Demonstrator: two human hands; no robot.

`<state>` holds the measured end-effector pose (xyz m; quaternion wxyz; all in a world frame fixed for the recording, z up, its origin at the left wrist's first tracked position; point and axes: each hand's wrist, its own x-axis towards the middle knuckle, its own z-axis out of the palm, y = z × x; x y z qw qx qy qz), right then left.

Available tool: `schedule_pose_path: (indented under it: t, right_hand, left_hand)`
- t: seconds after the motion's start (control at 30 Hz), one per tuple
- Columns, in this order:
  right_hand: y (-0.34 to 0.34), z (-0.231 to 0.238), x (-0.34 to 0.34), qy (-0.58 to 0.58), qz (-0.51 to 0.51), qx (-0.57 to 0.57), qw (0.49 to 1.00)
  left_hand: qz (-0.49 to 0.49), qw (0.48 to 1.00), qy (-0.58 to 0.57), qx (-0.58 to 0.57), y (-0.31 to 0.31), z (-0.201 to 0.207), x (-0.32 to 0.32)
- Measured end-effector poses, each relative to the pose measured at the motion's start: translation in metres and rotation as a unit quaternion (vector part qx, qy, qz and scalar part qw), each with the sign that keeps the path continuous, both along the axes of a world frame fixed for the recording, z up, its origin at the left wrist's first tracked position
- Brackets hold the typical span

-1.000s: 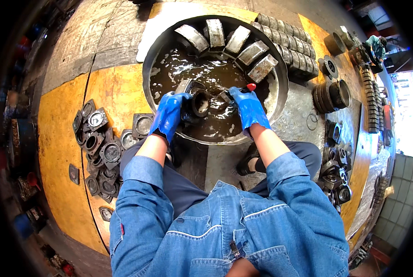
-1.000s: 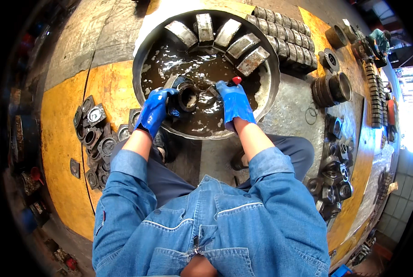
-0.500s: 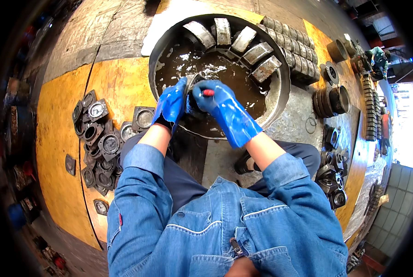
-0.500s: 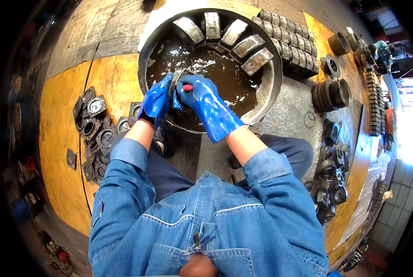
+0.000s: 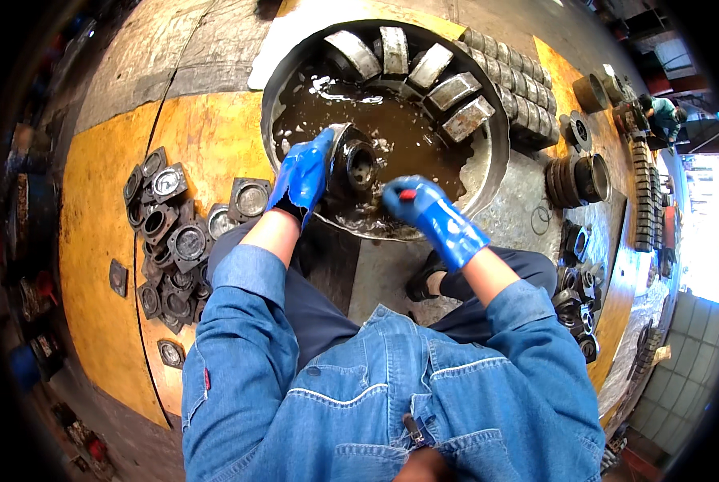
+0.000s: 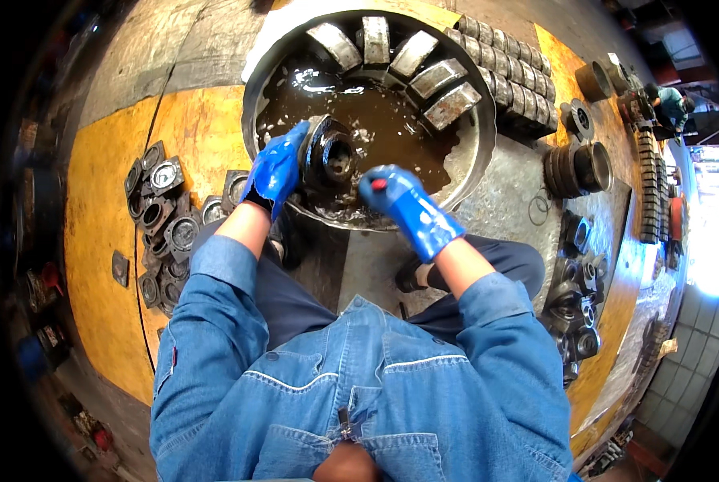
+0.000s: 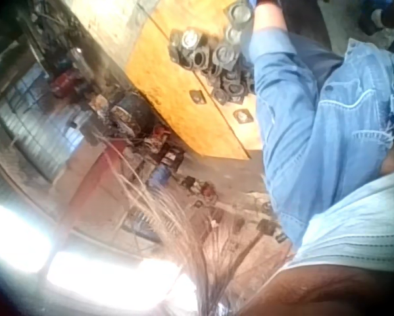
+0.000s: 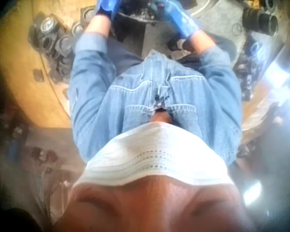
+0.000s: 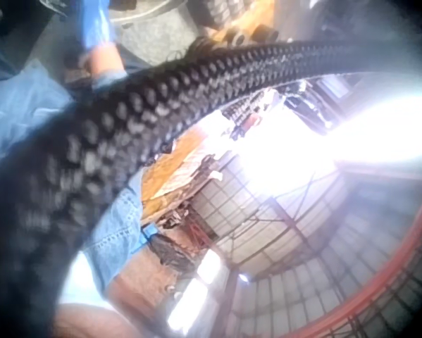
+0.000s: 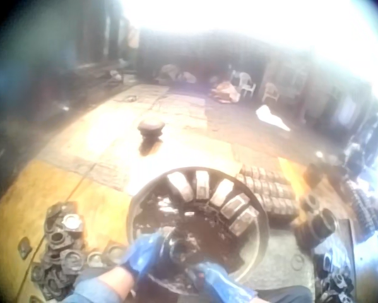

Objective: The person cleans metal components by scrubbing them with a brush inside a tub of fluid, then wipes the parts and places them on the ground.

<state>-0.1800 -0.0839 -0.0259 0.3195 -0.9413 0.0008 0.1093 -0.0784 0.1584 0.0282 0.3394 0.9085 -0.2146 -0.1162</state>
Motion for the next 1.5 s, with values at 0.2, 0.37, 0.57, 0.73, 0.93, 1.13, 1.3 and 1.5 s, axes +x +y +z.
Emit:
schedule_pose_path:
  t: [0.2,0.37,0.57,0.73,0.93,1.13,1.3,1.5]
  right_hand:
    - [-0.016,0.009,0.022,0.094,-0.339,0.241,0.904]
    - [0.02,0.062,0.046,-0.003,-0.301,0.353,0.886]
    - [0.061,0.012,0.07,-0.06,-0.243,0.428,0.868]
    - [0.073,0.006,0.008,-0.265,-0.011,0.141,0.954]
    - [0.029,0.015,-0.02,-0.001,-0.179,0.304,0.936]
    - [0.04,0.019,0.028,0.188,-0.494,0.579,0.621]
    - [0.043,0.0,0.004,0.138,-0.394,0.457,0.786]
    - [0.008,0.002,0.038,-0.272,0.095,0.008,0.957]
  left_hand:
    - [0.01,0.996,-0.001,-0.087,0.002,-0.015,0.006]
    - [-0.004,0.997,-0.041,-0.068,-0.002,-0.015,0.005]
    - [0.001,0.996,-0.079,-0.032,-0.001,-0.037,0.012]
    - [0.007,0.996,-0.084,-0.022,0.005,-0.038,0.012]
    - [0.014,0.995,0.065,-0.07,-0.005,-0.023,0.012]
    - [0.003,0.996,0.055,-0.07,0.0,-0.041,0.016]
    - [-0.025,0.999,-0.02,-0.021,-0.002,-0.038,0.015]
    - [0.004,0.983,0.134,-0.123,-0.008,-0.035,0.018]
